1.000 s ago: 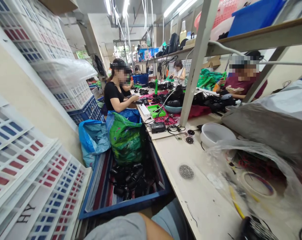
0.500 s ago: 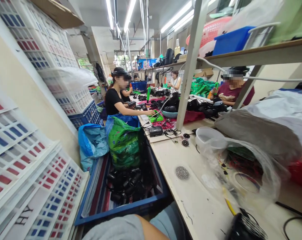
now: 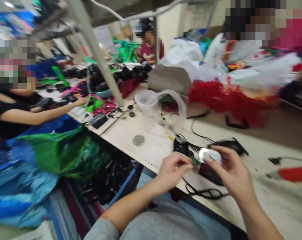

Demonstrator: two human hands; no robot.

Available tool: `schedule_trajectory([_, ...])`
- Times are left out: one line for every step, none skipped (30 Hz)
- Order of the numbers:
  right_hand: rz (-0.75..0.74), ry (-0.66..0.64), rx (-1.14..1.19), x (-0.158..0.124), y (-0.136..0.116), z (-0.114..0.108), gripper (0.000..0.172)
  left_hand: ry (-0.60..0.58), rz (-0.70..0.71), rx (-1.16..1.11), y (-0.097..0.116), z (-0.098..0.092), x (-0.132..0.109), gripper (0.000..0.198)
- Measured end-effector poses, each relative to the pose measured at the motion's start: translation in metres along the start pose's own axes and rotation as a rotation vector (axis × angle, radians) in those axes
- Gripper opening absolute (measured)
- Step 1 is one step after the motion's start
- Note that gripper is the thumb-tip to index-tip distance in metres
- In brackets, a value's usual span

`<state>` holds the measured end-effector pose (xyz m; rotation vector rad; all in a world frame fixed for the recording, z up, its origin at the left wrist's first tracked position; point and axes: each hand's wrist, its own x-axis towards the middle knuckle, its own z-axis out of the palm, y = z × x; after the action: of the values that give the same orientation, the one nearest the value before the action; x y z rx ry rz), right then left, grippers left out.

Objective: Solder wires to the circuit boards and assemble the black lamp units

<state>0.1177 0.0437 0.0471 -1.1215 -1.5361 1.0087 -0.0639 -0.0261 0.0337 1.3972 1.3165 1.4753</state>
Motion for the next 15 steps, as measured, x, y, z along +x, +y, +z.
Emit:
schedule_trajectory([0.011,-0.004,0.045,0.005,-0.005,0.007,0.047,0.052,-0.051,-0.057,0.001,-0.009,0.0,0.019])
schedule_trajectory([0.013,-0.019,0.072,0.01,-0.009,0.014,0.043,0.094,-0.092,-0.07,0.002,-0.017,-0.001,0.02])
schedule_trajectory([0.01,-0.043,0.087,0.016,-0.012,0.022,0.041,0.147,-0.09,-0.036,0.004,-0.024,-0.003,0.019])
schedule_trajectory([0.001,-0.072,0.092,0.02,-0.015,0.029,0.039,0.189,-0.049,0.039,0.006,-0.03,-0.006,0.018])
schedule_trajectory([-0.011,-0.104,0.089,0.024,-0.017,0.035,0.038,0.218,0.024,0.138,0.008,-0.035,-0.009,0.016])
schedule_trajectory([-0.024,-0.135,0.077,0.026,-0.018,0.041,0.037,0.236,0.127,0.25,0.01,-0.038,-0.013,0.015])
schedule_trajectory([-0.034,-0.164,0.056,0.027,-0.019,0.047,0.038,0.239,0.241,0.357,0.011,-0.04,-0.017,0.014])
schedule_trajectory([-0.043,-0.186,0.025,0.027,-0.019,0.052,0.038,0.233,0.352,0.446,0.012,-0.04,-0.02,0.012])
schedule_trajectory([-0.05,-0.2,-0.016,0.027,-0.019,0.057,0.039,0.227,0.445,0.508,0.013,-0.04,-0.022,0.011])
schedule_trajectory([-0.06,-0.204,-0.063,0.027,-0.019,0.062,0.04,0.228,0.515,0.545,0.014,-0.038,-0.024,0.01])
schedule_trajectory([-0.073,-0.2,-0.11,0.027,-0.019,0.067,0.042,0.235,0.569,0.561,0.016,-0.036,-0.025,0.01])
schedule_trajectory([-0.091,-0.188,-0.15,0.027,-0.019,0.072,0.045,0.24,0.611,0.565,0.017,-0.033,-0.024,0.009])
schedule_trajectory([-0.112,-0.173,-0.178,0.026,-0.018,0.078,0.048,0.236,0.647,0.572,0.02,-0.03,-0.023,0.009])
schedule_trajectory([-0.128,-0.162,-0.192,0.025,-0.017,0.083,0.05,0.218,0.679,0.593,0.022,-0.027,-0.021,0.011])
schedule_trajectory([-0.14,-0.16,-0.196,0.024,-0.015,0.089,0.051,0.179,0.704,0.631,0.026,-0.023,-0.019,0.013])
